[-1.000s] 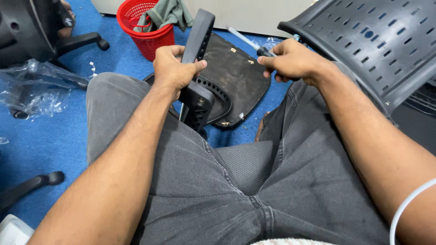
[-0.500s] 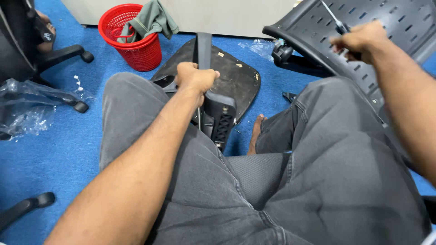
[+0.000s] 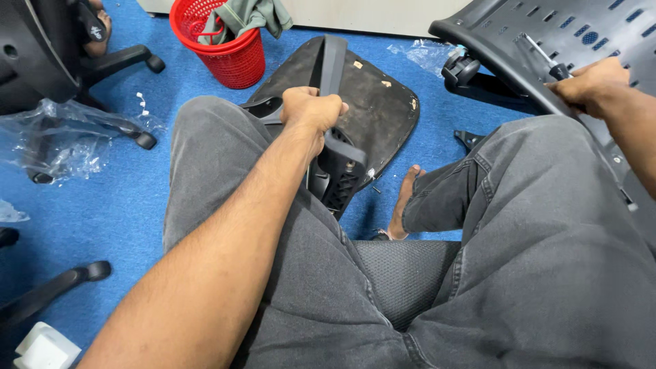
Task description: The person uses a screwdriver to attach a black plastic armrest to a chair frame while sitting on the floor. They repeatedly tighten screws at multiple points on the armrest and frame, repositioning the parts as needed.
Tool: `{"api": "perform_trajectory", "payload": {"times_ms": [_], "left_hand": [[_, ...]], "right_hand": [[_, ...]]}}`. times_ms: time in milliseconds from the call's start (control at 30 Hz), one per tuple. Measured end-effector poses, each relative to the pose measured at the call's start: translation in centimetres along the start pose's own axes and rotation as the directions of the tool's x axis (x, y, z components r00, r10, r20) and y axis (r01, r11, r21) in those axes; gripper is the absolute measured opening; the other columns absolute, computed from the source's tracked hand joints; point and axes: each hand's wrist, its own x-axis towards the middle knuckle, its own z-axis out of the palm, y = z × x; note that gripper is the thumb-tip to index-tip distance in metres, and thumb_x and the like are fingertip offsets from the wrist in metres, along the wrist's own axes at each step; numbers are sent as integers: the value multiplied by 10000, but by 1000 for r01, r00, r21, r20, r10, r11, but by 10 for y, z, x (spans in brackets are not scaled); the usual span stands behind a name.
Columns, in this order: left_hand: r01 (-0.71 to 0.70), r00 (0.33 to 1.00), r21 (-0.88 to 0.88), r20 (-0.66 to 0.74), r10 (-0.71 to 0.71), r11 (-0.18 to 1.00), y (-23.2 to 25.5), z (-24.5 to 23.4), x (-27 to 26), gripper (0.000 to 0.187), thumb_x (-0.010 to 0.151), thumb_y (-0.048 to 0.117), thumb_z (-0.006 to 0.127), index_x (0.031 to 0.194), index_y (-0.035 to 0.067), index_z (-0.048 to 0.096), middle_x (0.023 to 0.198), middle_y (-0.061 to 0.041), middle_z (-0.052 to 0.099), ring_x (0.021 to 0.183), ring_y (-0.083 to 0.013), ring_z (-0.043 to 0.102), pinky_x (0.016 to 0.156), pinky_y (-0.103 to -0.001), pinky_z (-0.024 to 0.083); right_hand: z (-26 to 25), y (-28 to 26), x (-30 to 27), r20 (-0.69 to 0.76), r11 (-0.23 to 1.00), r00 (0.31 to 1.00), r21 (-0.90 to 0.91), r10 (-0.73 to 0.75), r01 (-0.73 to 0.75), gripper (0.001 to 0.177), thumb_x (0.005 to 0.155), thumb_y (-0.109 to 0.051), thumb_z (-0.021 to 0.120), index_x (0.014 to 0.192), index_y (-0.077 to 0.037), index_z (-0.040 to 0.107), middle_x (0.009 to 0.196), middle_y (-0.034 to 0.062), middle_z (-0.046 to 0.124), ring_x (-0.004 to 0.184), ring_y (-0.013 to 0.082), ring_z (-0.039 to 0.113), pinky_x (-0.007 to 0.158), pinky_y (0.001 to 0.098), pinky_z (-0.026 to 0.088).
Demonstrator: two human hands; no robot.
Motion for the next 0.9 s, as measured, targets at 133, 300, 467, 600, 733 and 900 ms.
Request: {"api": "perform_trajectory", "payload": {"times_ms": [133,300,467,600,733,900], "left_hand": [[-38,999,-52,37,40,998,-8,-3,4,287,623,121,873,889,54,788,942,-98,804,878,-199,772,774,-349,611],[-193,981,135,9,194,972,-24,0,9,501,559,148,929,1017,48,751,1041,-148,755,970,-254,741,847,-349,588],[-274,961,245,25,276,930,-42,3,20,449,650,172,785,1094,108,756,1105,-160,758,1068,-294,720,931,-362,559],[-280,960,299,96,263,912,-58,1,25,420,666,209,805,1075,125,768,1110,-151,748,1095,-295,701,957,-369,543],[-277,961,269,95,261,922,-72,5,33,446,657,176,794,1098,121,756,1114,-155,737,1094,-289,700,956,-360,544],[-249,967,258,112,227,933,-93,4,47,429,670,132,746,1098,117,767,1089,-145,766,1075,-266,728,964,-349,556]], "right_hand": [[-5,-6,4,5,998,998,-22,-63,63,416,859,-236,896,1078,51,689,922,172,721,655,177,629,492,319,498],[-9,-43,-8,77,971,989,213,-124,105,321,928,-193,850,987,73,681,917,172,714,616,170,591,473,317,458],[-27,-121,-69,425,720,877,678,-224,-145,221,1003,-250,773,902,-94,652,792,-18,621,540,36,498,439,164,388],[-28,-171,-153,605,646,721,706,-337,-291,159,988,-238,709,884,-129,659,749,-50,640,517,-3,465,433,136,382],[-7,-194,-224,725,710,605,613,-330,-347,197,959,-250,727,854,-107,642,679,-63,589,484,2,451,413,150,368],[24,-201,-266,819,632,495,553,-291,-543,123,931,-177,717,874,-94,648,735,-31,677,484,5,492,418,157,398]]}}
